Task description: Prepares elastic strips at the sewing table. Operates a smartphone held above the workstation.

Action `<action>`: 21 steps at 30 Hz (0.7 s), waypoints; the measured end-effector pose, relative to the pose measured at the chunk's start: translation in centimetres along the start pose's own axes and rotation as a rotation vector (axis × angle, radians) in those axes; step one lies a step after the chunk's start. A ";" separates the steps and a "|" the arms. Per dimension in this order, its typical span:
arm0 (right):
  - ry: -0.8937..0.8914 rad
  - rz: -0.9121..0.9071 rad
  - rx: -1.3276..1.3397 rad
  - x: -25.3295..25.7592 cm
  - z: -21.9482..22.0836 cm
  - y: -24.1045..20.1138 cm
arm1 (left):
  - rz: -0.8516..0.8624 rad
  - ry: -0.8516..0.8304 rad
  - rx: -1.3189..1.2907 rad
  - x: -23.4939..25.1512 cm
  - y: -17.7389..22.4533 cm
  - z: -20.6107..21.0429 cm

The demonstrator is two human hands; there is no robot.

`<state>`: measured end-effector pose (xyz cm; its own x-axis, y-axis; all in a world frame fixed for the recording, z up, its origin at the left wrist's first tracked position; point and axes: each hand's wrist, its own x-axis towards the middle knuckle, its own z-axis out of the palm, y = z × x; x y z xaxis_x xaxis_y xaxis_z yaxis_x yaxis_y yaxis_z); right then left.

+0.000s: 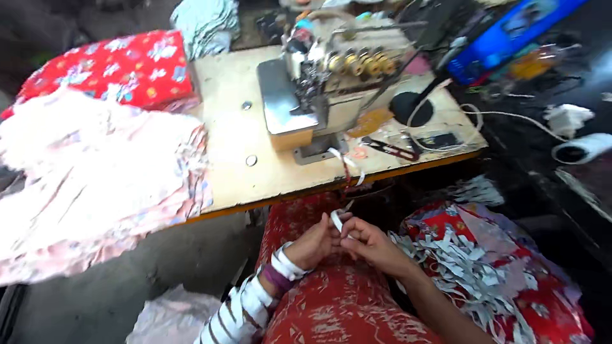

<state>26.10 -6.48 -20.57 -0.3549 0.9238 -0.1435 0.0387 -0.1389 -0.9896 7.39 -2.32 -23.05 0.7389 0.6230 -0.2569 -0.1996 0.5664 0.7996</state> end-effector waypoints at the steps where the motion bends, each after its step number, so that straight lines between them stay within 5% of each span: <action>1: 0.003 0.003 0.013 -0.2 -0.4 -0.3 | 0.070 0.081 -0.130 0.0 0.8 0.0; 5: 0.137 0.087 -0.001 -2.1 -3.5 -0.8 | 0.370 0.450 -0.507 -1.1 3.8 0.3; 8: 0.304 0.006 -0.036 -4.0 -6.1 -0.6 | 0.560 0.500 -0.595 -2.9 4.7 -0.5; 12: 0.379 -0.052 0.003 -5.4 -8.4 -0.8 | 0.700 0.586 -0.560 -4.9 6.3 -2.2; 17: 0.198 0.242 -0.560 -2.6 -8.3 0.3 | 0.696 0.747 -0.271 -4.4 6.7 -2.4; 21: 0.247 0.286 -0.529 -2.3 -9.8 3.2 | 0.784 0.796 -0.169 -4.8 8.0 -3.0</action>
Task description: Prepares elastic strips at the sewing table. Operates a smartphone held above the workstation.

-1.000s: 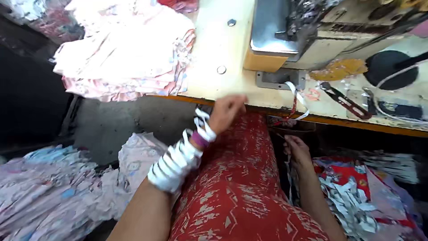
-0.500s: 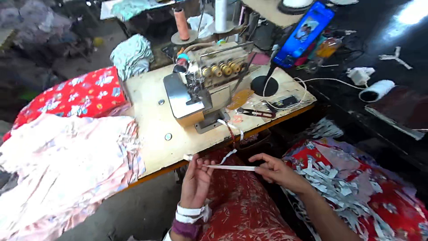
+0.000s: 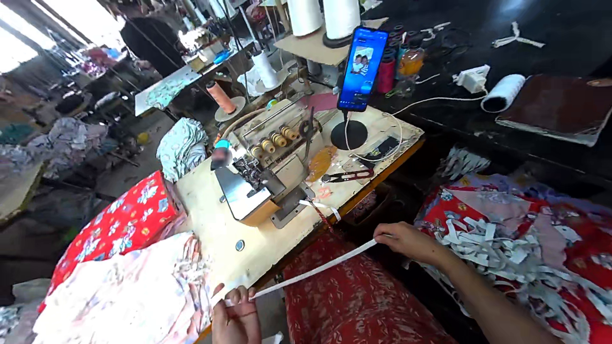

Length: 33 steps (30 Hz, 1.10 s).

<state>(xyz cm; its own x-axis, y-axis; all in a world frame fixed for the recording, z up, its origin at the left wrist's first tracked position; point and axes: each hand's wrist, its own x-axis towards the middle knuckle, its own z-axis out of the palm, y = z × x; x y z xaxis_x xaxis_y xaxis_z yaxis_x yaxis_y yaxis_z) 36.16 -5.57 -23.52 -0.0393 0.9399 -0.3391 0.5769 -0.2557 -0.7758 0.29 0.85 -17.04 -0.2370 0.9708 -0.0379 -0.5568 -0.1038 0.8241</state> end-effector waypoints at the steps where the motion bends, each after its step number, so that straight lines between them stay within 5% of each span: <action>1: 0.001 0.029 0.004 0.0 -0.4 0.6 | 0.000 -0.012 0.020 0.2 0.1 -0.3; 5: 0.006 0.010 -0.074 0.4 -2.1 0.8 | -0.071 -0.116 0.163 0.2 -1.4 -0.2; 11: 0.945 -0.414 0.205 4.1 -7.0 -3.3 | 0.260 -0.435 0.541 2.5 -4.8 0.2; 14: 1.120 -0.526 0.342 6.3 -12.9 -5.1 | 0.472 -0.490 0.679 4.9 -5.9 -0.4; 17: 1.169 -0.578 0.459 8.7 -18.6 -7.2 | 0.508 -0.411 0.697 6.0 -6.8 -0.8; 23: 1.130 -0.520 0.237 12.3 -26.4 -10.9 | 0.328 -0.251 0.707 6.1 -7.3 -0.3; 28: 1.014 -0.461 0.213 14.2 -28.6 -12.3 | 0.279 -0.232 0.658 6.3 -7.3 -0.4; 33: 1.077 -0.444 0.241 15.3 -28.5 -12.7 | 0.348 -0.259 0.694 6.2 -7.5 -0.7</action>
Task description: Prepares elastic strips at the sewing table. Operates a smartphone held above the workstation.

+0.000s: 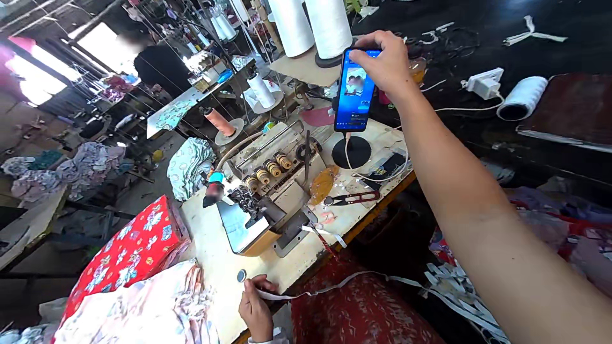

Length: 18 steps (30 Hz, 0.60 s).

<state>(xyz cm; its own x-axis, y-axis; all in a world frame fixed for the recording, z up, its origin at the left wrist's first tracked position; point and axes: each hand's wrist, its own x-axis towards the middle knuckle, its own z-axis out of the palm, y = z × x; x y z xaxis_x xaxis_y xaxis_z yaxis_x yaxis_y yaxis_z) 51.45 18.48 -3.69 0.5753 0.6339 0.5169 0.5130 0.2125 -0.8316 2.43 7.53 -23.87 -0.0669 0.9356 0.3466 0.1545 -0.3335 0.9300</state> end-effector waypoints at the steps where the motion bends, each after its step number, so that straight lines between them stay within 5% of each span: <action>1: 0.011 0.007 0.004 0.0 0.1 -0.1 | -0.002 0.002 -0.008 0.0 0.0 0.0; 18: 0.143 0.070 0.170 -1.6 -0.4 1.9 | -0.067 0.019 -0.052 0.0 0.2 0.0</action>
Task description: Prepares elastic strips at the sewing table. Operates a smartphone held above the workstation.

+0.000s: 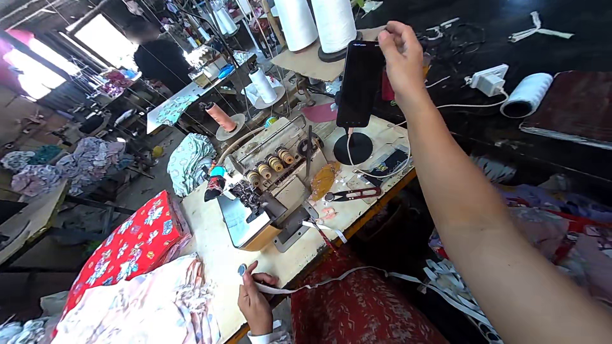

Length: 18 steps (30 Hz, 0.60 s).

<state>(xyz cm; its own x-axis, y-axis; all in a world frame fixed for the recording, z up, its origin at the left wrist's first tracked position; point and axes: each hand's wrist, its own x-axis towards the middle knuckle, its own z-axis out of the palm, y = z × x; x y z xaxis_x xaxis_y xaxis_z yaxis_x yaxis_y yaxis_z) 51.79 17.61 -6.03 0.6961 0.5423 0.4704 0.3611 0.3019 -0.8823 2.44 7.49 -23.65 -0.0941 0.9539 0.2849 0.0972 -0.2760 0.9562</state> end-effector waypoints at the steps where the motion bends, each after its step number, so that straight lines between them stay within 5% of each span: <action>1: 0.013 0.026 0.046 -0.5 -0.1 0.2 | -0.005 -0.001 0.003 0.0 0.0 0.0; 7: -0.009 0.260 0.300 -3.0 0.2 1.9 | -0.040 0.005 -0.020 0.2 0.3 0.2; 18: -0.061 0.163 0.311 -3.9 1.1 2.4 | -0.016 0.002 -0.027 0.3 0.1 0.1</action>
<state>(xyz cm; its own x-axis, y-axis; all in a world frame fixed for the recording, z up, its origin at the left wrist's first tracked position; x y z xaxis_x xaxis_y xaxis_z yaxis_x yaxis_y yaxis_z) 49.23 17.07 -9.95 0.6873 0.6460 0.3322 0.0354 0.4269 -0.9036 2.49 7.72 -23.51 -0.0974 0.9579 0.2701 0.0691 -0.2642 0.9620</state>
